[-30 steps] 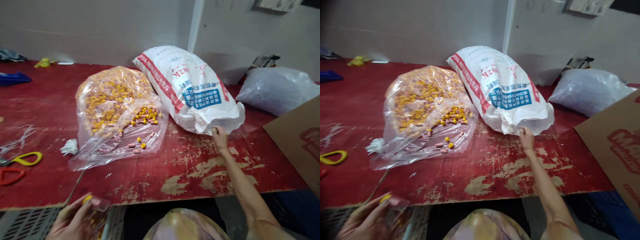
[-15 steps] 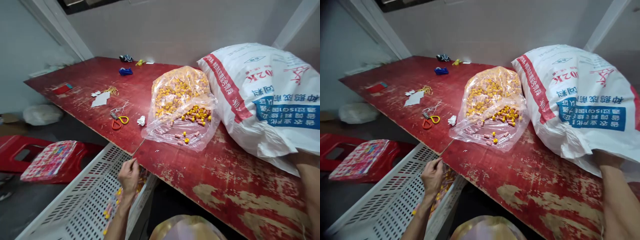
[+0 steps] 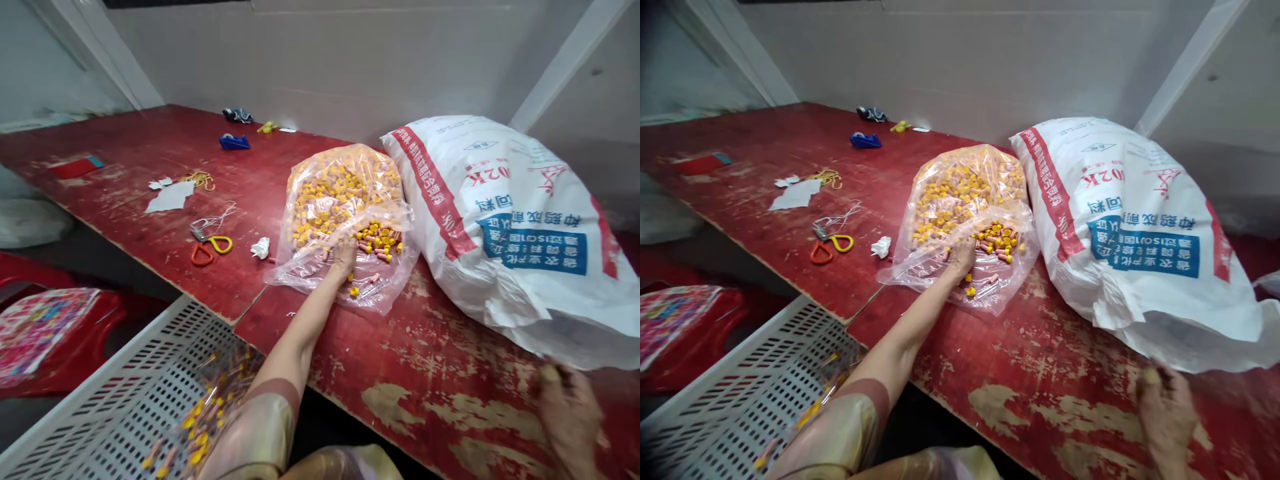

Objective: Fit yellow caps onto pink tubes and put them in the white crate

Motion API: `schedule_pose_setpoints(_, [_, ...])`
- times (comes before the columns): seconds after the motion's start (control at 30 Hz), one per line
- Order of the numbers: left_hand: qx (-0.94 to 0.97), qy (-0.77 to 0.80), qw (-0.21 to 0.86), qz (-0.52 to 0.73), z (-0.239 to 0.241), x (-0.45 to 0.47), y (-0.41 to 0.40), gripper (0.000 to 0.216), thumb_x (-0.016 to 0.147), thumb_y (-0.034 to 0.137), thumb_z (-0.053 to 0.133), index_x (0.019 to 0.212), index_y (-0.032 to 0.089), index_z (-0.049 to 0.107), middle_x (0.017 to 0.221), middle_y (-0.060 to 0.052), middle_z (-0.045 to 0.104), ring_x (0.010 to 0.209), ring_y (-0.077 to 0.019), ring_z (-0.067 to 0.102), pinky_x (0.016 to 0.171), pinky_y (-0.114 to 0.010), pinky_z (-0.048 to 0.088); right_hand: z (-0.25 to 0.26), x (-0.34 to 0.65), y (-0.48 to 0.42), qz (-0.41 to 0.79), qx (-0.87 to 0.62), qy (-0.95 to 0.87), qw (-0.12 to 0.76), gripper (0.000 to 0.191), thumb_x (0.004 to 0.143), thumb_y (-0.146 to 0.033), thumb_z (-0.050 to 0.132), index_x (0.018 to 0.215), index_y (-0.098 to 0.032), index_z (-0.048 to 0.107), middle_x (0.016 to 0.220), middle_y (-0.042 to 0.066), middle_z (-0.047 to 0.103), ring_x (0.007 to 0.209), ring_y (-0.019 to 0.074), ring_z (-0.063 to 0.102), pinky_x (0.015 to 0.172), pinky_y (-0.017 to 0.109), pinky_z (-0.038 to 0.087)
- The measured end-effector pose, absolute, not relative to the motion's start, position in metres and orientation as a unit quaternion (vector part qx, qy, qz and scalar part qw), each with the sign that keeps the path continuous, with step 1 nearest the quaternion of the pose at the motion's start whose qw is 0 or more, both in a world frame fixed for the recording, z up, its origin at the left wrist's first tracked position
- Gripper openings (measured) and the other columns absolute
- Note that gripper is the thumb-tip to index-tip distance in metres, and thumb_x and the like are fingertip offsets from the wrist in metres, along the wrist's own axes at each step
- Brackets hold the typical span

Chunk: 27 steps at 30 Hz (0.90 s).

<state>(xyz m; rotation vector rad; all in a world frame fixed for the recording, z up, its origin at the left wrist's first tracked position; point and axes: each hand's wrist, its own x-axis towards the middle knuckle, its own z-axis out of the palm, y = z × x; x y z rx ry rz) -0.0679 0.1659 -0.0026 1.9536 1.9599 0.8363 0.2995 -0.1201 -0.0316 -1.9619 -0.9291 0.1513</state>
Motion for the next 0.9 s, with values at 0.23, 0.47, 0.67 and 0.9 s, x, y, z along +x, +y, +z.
schedule_pose_setpoints(0.23, [0.618,0.630,0.265,0.388,0.000,-0.080,0.123,0.021,0.081,0.011,0.044,0.092,0.013,0.062,0.080,-0.008,0.067,0.072,-0.0172,0.064,0.068,-0.029,0.050,-0.030,0.214,-0.118,0.258,-0.672,-0.491,0.490,0.041,0.079,-0.048,0.058,0.107,-0.019,0.063,0.112,0.008,0.061,0.104,0.0228,0.057,0.091,0.037,0.046])
schedule_pose_setpoints(0.47, [0.455,0.380,0.705,0.388,-0.002,-0.039,-0.009,0.017,0.065,0.025,0.066,0.076,0.014,0.058,0.055,0.002,0.061,0.044,-0.0110,0.057,0.047,-0.022,0.048,-0.016,0.170,-0.086,0.340,-0.533,-0.626,0.457,0.025,0.087,-0.032,0.059,0.108,-0.021,0.062,0.102,0.005,0.061,0.093,0.0166,0.059,0.080,0.027,0.048])
schedule_pose_setpoints(0.67, [0.430,0.368,0.730,0.383,-0.009,-0.020,-0.037,0.014,0.065,0.023,0.066,0.069,0.014,0.056,0.054,0.003,0.060,0.045,-0.0110,0.058,0.048,-0.022,0.048,-0.010,0.149,-0.093,0.292,-0.504,-0.702,0.409,0.020,0.091,-0.027,0.054,0.109,-0.020,0.058,0.101,0.006,0.058,0.090,0.0161,0.057,0.076,0.027,0.047])
schedule_pose_setpoints(0.9, [0.533,0.360,0.651,0.403,-0.007,-0.028,-0.058,0.015,0.080,0.024,0.054,0.079,0.015,0.066,0.074,-0.002,0.067,0.069,-0.0127,0.063,0.069,-0.024,0.051,-0.014,0.133,-0.097,0.198,-0.516,-0.732,0.398,0.016,0.094,-0.026,0.048,0.108,-0.018,0.054,0.099,0.008,0.055,0.090,0.0173,0.055,0.077,0.030,0.047])
